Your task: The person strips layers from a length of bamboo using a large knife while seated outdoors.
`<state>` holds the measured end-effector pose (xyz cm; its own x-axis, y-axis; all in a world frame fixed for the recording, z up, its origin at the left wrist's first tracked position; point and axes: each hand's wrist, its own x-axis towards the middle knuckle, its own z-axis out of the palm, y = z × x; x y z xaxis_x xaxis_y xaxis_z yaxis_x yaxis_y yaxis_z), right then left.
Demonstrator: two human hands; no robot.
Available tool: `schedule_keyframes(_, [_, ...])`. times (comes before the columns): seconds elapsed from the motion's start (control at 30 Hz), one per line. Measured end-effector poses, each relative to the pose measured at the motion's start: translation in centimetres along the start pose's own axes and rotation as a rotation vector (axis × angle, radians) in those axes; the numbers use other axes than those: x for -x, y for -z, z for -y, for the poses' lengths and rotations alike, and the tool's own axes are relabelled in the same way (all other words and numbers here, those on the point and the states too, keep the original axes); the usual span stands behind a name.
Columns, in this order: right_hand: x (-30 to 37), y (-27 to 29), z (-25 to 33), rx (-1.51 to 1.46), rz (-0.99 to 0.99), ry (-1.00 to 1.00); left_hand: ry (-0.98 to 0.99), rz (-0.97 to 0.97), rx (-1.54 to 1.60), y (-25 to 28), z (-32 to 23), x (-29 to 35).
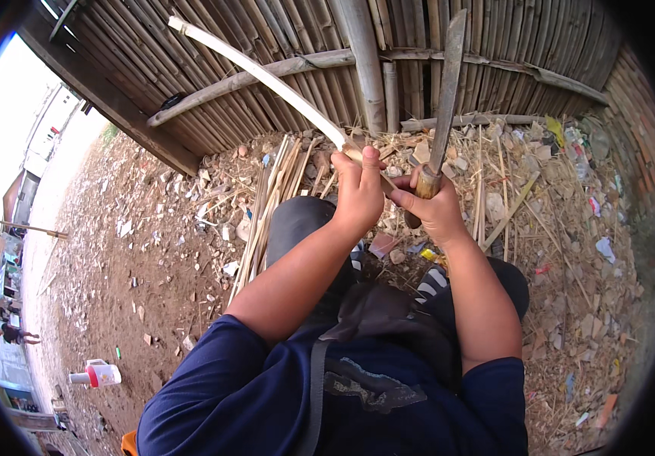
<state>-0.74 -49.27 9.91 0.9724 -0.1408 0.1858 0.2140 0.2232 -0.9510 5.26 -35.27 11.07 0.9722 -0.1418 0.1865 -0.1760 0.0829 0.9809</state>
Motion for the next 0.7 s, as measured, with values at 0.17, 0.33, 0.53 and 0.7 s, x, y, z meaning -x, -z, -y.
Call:
schedule_keyframes(0.17, [-0.6, 1.4, 0.3, -0.044, -0.050, -0.004, -0.042, 0.277, -0.094, 1.4, -0.2, 0.1])
schedule_keyframes(0.33, [-0.1, 5.3, 2.6, -0.046, -0.030, -0.051, -0.028, 0.669, -0.742, 8.9, -2.8, 2.2])
schedule_keyframes(0.53, [-0.2, 7.2, 3.2, -0.061, 0.045, -0.115, -0.798, -0.134, -1.324, 22.2, -3.1, 1.8])
schedule_keyframes(0.7, [-0.2, 7.5, 2.9, -0.069, 0.109, -0.193, -0.302, 0.047, -1.717, 29.2, -7.5, 2.8])
